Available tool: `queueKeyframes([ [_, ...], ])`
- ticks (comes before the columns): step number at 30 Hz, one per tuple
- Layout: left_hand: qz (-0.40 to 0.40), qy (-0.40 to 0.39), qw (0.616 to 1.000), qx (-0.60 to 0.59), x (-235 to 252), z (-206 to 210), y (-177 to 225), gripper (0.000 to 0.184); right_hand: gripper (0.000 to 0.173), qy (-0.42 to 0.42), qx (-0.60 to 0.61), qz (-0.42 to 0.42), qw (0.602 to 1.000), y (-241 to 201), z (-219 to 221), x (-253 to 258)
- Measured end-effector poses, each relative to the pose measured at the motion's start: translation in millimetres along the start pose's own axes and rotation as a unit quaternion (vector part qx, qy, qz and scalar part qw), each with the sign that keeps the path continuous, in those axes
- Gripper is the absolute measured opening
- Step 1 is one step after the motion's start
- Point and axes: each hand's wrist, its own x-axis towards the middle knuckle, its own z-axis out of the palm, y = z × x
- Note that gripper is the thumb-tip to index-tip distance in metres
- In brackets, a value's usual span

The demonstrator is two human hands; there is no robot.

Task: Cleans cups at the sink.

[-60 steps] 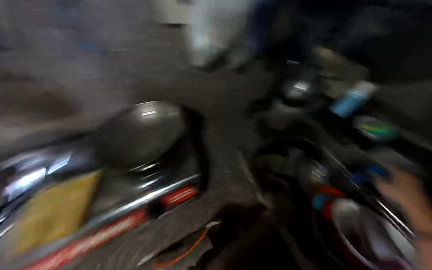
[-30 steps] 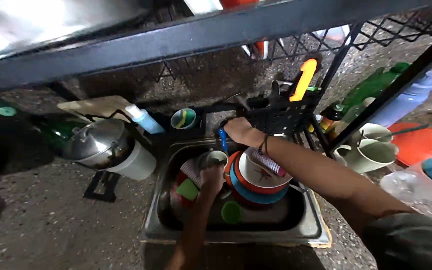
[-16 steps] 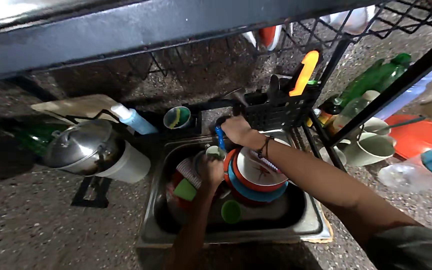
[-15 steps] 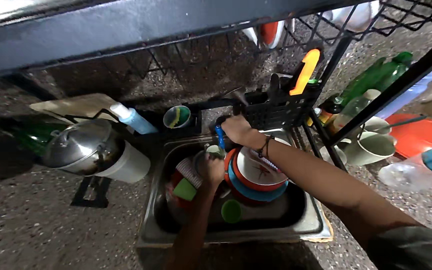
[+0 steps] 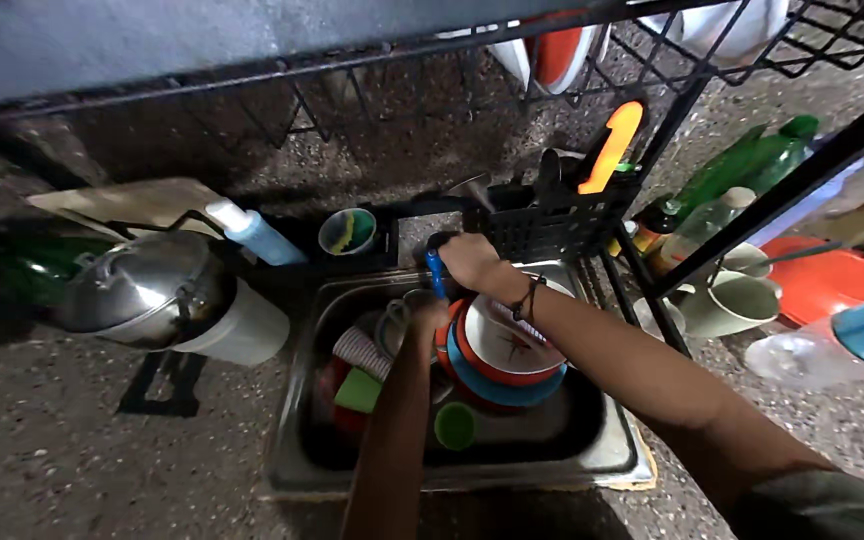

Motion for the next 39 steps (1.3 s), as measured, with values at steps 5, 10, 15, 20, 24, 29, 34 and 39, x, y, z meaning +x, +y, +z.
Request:
queueKeyframes([
  [5, -0.049, 0.057, 0.997, 0.008, -3.3, 22.6, 19.6, 0.037, 0.010, 0.026, 0.004, -0.010, 1.000, 3.0, 5.5, 1.9],
  [10, -0.059, 0.018, 0.998, 0.012, -8.7, 18.2, 27.3, 0.043, 0.014, 0.034, 0.017, 0.018, 0.999, -6.2, 10.2, -11.4],
  [15, -0.048, 0.048, 0.994, -0.083, -22.9, 32.3, 32.4, 0.050, 0.020, -0.015, -0.023, 0.048, 0.998, -23.8, 20.8, -6.8],
  [20, -0.042, 0.128, 0.966, -0.223, -13.4, 54.5, 26.9, 0.049, 0.026, -0.069, -0.094, 0.092, 0.989, -40.4, 18.1, -4.8],
  [24, -0.075, 0.147, 0.960, -0.226, -8.3, 56.0, 32.1, 0.047, 0.026, -0.041, -0.140, 0.112, 0.983, -42.0, 19.7, -2.8],
  [29, -0.089, 0.164, 0.904, -0.385, -29.2, 59.6, 30.2, 0.045, 0.029, -0.008, -0.180, 0.107, 0.978, -38.9, 24.6, -5.5],
  [34, -0.119, 0.141, 0.884, -0.430, -25.5, 52.3, 26.7, 0.045, 0.031, -0.008, -0.201, 0.103, 0.974, -45.6, 21.6, -0.4],
  [39, -0.100, 0.117, 0.945, -0.288, -15.6, 54.8, 25.9, 0.041, 0.031, -0.012, -0.204, 0.118, 0.972, -39.2, 26.9, 0.2],
])
